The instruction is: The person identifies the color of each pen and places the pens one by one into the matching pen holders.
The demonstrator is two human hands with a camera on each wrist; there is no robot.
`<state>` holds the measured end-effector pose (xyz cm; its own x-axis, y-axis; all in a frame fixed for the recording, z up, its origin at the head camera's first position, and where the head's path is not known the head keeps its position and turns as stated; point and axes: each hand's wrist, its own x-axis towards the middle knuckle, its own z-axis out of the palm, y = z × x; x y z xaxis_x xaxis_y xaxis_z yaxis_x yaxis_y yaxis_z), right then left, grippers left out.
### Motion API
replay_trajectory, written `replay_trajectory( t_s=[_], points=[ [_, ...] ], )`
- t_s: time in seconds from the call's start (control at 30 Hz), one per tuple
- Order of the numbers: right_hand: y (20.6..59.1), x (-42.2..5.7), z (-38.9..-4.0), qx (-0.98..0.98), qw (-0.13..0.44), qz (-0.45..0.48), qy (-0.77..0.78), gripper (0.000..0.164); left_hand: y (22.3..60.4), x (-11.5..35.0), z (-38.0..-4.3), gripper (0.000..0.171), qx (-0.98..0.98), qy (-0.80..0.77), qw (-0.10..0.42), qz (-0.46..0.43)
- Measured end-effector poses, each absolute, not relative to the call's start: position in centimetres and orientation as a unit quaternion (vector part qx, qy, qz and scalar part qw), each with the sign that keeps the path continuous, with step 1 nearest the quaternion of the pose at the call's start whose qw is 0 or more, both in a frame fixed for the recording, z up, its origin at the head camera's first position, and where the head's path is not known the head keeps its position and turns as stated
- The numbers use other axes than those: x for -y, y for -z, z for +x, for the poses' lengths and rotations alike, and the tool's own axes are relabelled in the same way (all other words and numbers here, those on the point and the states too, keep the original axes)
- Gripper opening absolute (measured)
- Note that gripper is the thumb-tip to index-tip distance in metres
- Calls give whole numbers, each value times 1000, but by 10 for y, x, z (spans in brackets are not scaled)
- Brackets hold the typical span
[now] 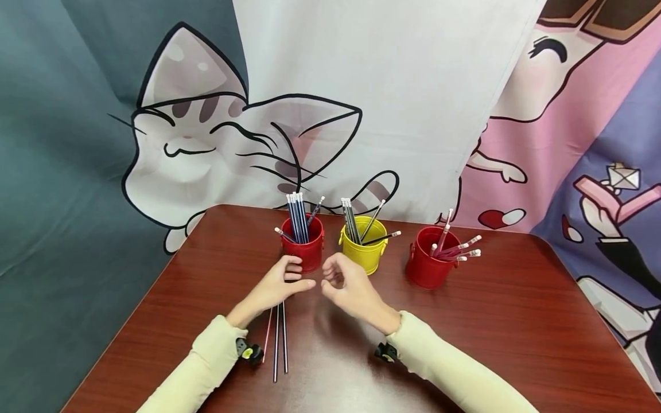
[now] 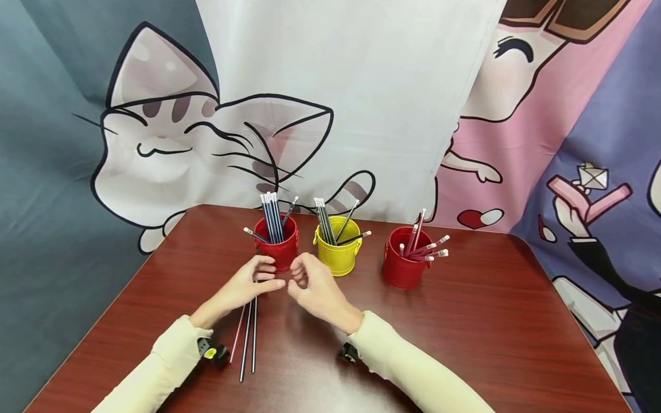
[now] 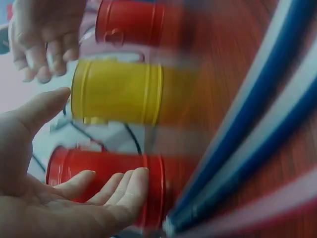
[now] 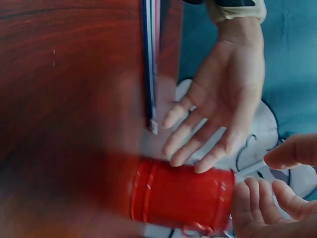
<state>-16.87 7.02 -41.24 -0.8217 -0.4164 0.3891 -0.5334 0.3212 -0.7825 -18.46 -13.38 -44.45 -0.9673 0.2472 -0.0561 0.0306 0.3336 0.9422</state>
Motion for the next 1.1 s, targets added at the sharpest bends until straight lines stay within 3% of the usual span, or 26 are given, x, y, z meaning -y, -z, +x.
replay_trajectory(
  t_s=[0.3, 0.43, 0.57, 0.8, 1.1],
  points=[
    [439, -32, -186, 875, -43, 265, -403, 30, 436, 162, -203, 97, -865, -499, 57, 5],
    [444, -13, -185, 899, -92, 242, -354, 27, 439, 162, -216, 107, -853, -521, 17, 22],
    [448, 8, -180, 923, -114, 208, -303, 24, 446, 158, -228, 107, -824, -563, -32, 61],
    [452, 29, -175, 959, -93, 153, -221, 25, 456, 147, -244, 102, -794, -599, -64, 83],
    [450, 20, -177, 970, -68, 149, -180, 6, 449, 141, -251, 91, -789, -603, -61, 101]
  ],
)
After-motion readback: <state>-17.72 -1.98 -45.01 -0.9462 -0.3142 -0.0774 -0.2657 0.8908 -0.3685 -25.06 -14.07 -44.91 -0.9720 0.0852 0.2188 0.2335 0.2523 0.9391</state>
